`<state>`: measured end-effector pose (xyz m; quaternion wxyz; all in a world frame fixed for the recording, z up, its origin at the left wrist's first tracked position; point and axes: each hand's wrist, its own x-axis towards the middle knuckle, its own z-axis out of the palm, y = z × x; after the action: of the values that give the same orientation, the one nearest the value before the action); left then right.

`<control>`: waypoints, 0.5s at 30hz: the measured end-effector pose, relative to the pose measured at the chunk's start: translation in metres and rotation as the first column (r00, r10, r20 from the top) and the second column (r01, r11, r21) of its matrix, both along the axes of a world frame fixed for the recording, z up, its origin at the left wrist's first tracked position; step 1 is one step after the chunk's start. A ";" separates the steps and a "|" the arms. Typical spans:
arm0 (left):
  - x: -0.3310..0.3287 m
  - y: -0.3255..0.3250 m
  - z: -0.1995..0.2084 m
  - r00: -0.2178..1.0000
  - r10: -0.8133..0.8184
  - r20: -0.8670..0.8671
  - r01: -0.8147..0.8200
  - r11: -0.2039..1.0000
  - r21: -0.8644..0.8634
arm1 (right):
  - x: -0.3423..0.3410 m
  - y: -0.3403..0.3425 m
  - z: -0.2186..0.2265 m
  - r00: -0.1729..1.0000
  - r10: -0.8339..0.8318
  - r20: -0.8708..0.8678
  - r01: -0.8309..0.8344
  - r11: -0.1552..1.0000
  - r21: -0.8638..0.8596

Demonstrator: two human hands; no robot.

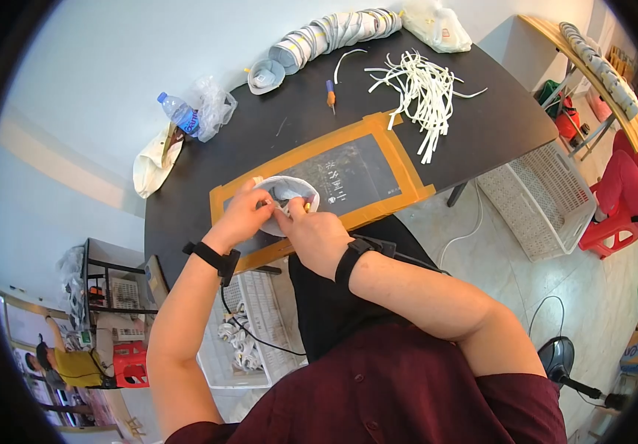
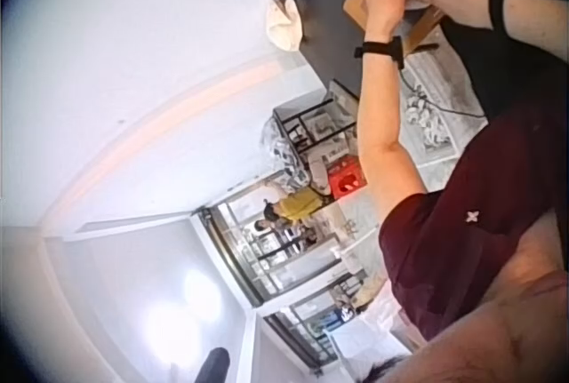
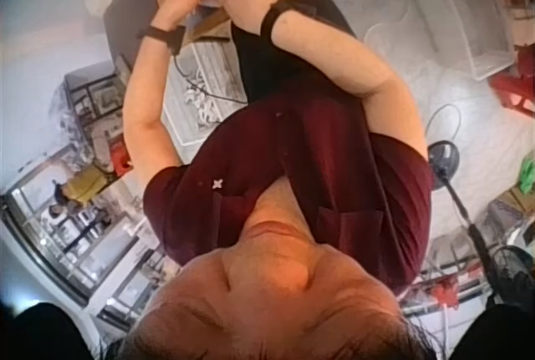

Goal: Manually inserting and threading white laces into the upper of a shoe at a workstation.

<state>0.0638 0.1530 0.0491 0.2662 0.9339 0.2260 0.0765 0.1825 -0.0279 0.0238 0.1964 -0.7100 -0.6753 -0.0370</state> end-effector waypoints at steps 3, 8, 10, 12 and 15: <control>0.002 -0.004 0.005 0.999 -0.003 -0.050 0.005 0.998 0.058 | 0.000 0.001 0.001 1.000 -0.001 0.002 0.001 1.000 -0.017; 0.000 -0.015 0.019 0.994 -0.035 -0.105 0.062 0.962 0.264 | -0.003 0.005 0.003 1.000 -0.018 -0.025 0.017 0.999 -0.044; 0.003 -0.023 0.027 0.989 -0.018 -0.144 0.060 0.954 0.294 | -0.003 0.007 0.000 0.999 -0.023 -0.039 0.021 0.998 -0.065; 0.010 -0.030 0.032 0.972 -0.005 -0.237 0.103 0.909 0.404 | -0.004 0.008 -0.004 0.999 -0.025 -0.021 0.024 0.999 -0.030; 0.015 -0.035 0.035 0.959 0.002 -0.285 0.133 0.881 0.454 | -0.003 0.005 -0.002 1.000 -0.024 0.003 0.024 1.000 -0.018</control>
<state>0.0784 0.1184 0.0837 0.0010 0.9790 0.2037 -0.0117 0.1794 -0.0225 0.0216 0.1887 -0.7198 -0.6672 -0.0343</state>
